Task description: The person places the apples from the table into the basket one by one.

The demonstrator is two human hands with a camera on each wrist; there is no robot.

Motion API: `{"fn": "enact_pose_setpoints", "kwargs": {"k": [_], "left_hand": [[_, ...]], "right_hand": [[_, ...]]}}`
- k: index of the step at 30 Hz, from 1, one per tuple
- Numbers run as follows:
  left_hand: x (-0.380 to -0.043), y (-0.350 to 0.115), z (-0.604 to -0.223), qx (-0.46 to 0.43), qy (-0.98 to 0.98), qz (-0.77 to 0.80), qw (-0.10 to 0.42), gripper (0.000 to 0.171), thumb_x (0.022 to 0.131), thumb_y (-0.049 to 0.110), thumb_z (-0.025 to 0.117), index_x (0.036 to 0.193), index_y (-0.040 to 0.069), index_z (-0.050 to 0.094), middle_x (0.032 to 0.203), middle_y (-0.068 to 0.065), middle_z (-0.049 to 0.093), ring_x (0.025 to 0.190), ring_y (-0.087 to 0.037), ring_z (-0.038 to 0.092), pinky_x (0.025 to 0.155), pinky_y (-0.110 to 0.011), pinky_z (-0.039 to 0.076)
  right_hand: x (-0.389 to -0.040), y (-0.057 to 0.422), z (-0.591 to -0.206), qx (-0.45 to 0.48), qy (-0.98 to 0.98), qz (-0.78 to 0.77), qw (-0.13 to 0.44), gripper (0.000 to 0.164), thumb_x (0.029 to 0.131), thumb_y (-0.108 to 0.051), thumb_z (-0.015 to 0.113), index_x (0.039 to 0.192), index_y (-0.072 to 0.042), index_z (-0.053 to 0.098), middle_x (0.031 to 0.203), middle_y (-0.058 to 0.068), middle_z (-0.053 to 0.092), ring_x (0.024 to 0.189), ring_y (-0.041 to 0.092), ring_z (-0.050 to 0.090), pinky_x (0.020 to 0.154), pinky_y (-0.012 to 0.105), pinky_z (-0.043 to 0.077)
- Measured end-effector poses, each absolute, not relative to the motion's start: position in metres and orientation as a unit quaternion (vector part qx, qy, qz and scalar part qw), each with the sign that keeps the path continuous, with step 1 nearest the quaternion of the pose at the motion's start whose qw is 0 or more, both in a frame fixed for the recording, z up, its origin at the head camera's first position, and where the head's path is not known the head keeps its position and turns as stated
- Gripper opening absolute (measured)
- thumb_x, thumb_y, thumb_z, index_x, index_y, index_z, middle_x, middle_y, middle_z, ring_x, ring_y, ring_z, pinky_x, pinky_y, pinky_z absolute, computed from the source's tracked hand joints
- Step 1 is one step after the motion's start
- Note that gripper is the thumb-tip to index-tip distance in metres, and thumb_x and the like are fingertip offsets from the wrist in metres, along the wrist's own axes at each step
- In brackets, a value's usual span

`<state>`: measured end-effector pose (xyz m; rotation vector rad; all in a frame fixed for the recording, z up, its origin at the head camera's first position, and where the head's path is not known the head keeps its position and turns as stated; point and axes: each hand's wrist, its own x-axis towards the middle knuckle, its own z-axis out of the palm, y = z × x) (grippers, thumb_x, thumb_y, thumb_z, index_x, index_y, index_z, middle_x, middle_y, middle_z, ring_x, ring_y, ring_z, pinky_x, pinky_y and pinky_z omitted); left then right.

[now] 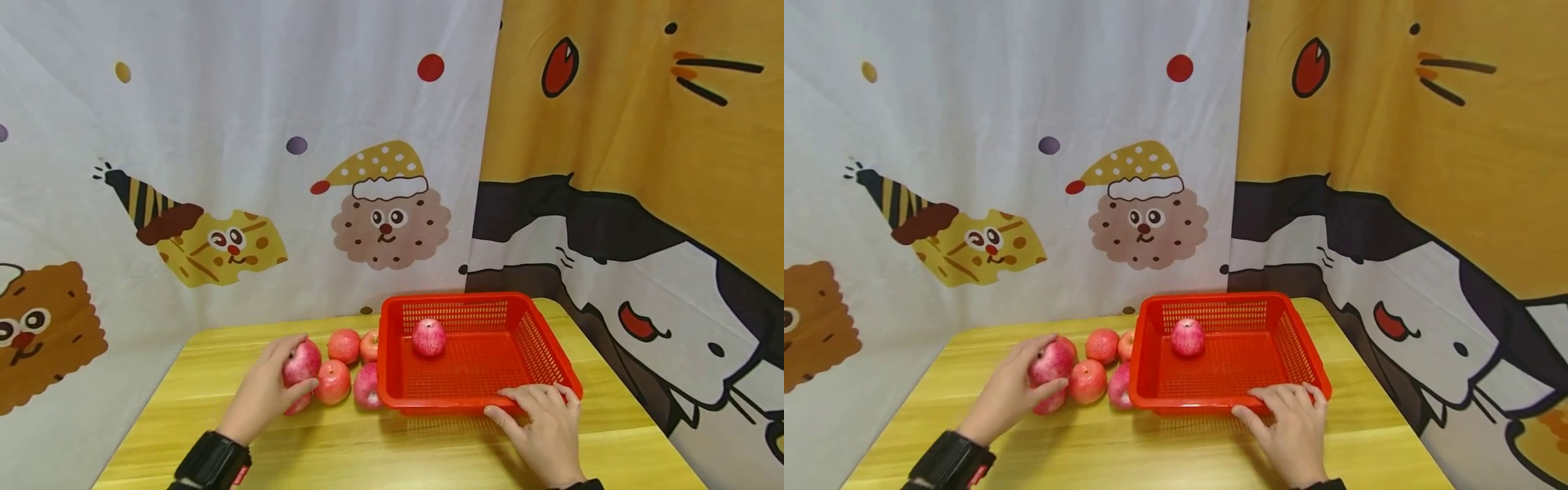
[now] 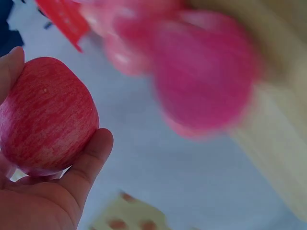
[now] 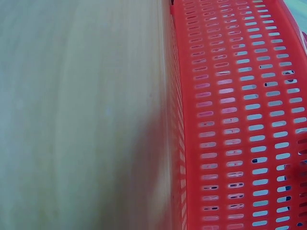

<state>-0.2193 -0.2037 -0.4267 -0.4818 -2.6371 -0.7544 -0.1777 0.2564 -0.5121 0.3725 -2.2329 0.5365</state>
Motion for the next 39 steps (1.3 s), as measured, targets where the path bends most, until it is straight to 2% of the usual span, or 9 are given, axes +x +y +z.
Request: {"fn": "enact_pose_setpoints", "kwargs": {"k": [3, 7, 11, 22, 30, 34, 39], "left_hand": [[-0.231, -0.165, -0.418, -0.2, -0.924, -0.277, 0.172, 0.08, 0.074, 0.033, 0.088, 0.141, 0.014, 0.05, 0.134, -0.009, 0.049, 0.113, -0.024, 0.051, 0.087, -0.052, 0.053], [-0.245, -0.115, -0.411, -0.234, -0.918, -0.289, 0.139, 0.081, 0.075, 0.035, 0.086, 0.144, 0.019, 0.048, 0.137, -0.003, 0.048, 0.112, -0.018, 0.051, 0.086, -0.047, 0.055], [-0.256, -0.075, -0.416, -0.264, -0.919, -0.274, 0.107, 0.081, 0.078, 0.042, 0.082, 0.146, 0.021, 0.044, 0.139, -0.002, 0.046, 0.114, -0.018, 0.051, 0.091, -0.043, 0.053], [-0.277, -0.024, -0.455, -0.299, -0.933, -0.186, 0.071, 0.084, 0.076, 0.042, 0.084, 0.146, 0.018, 0.045, 0.134, -0.008, 0.051, 0.113, -0.023, 0.052, 0.095, -0.043, 0.05], [-0.28, -0.01, -0.461, -0.316, -0.943, -0.052, 0.097, 0.08, 0.074, 0.051, 0.082, 0.139, 0.017, 0.052, 0.126, -0.006, 0.06, 0.107, -0.023, 0.057, 0.095, -0.041, 0.049], [-0.28, -0.009, -0.462, -0.307, -0.945, -0.017, 0.112, 0.073, 0.076, 0.05, 0.081, 0.135, 0.015, 0.057, 0.123, -0.005, 0.064, 0.108, -0.024, 0.057, 0.097, -0.041, 0.047], [-0.282, -0.009, -0.466, -0.305, -0.938, -0.006, 0.162, 0.048, 0.077, 0.04, 0.081, 0.116, 0.016, 0.066, 0.105, -0.007, 0.062, 0.09, -0.025, 0.054, 0.08, -0.035, 0.053]], "right_hand": [[-0.178, 0.257, -0.512, 0.144, -0.884, 0.212, 0.391, 0.04, 0.068, -0.054, 0.082, 0.09, -0.021, 0.076, 0.087, -0.004, 0.07, 0.093, 0.023, 0.054, 0.091, 0.06, 0.024], [-0.179, 0.257, -0.514, 0.14, -0.887, 0.212, 0.386, 0.041, 0.069, -0.056, 0.081, 0.091, -0.022, 0.076, 0.087, -0.005, 0.07, 0.093, 0.022, 0.053, 0.092, 0.059, 0.024], [-0.179, 0.255, -0.517, 0.145, -0.885, 0.213, 0.387, 0.041, 0.069, -0.056, 0.081, 0.091, -0.022, 0.076, 0.087, -0.006, 0.07, 0.093, 0.022, 0.053, 0.091, 0.059, 0.025], [-0.177, 0.254, -0.516, 0.144, -0.883, 0.213, 0.393, 0.04, 0.069, -0.055, 0.082, 0.091, -0.022, 0.076, 0.086, -0.006, 0.069, 0.092, 0.022, 0.053, 0.091, 0.06, 0.025], [-0.176, 0.255, -0.513, 0.142, -0.885, 0.214, 0.389, 0.04, 0.069, -0.054, 0.082, 0.091, -0.021, 0.076, 0.087, -0.004, 0.07, 0.093, 0.023, 0.053, 0.091, 0.06, 0.025], [-0.177, 0.256, -0.513, 0.146, -0.883, 0.212, 0.393, 0.04, 0.068, -0.054, 0.082, 0.091, -0.021, 0.076, 0.087, -0.004, 0.07, 0.092, 0.023, 0.054, 0.091, 0.06, 0.025], [-0.177, 0.256, -0.514, 0.15, -0.877, 0.211, 0.404, 0.04, 0.068, -0.055, 0.082, 0.09, -0.021, 0.076, 0.086, -0.004, 0.07, 0.091, 0.023, 0.054, 0.09, 0.06, 0.025]]}}
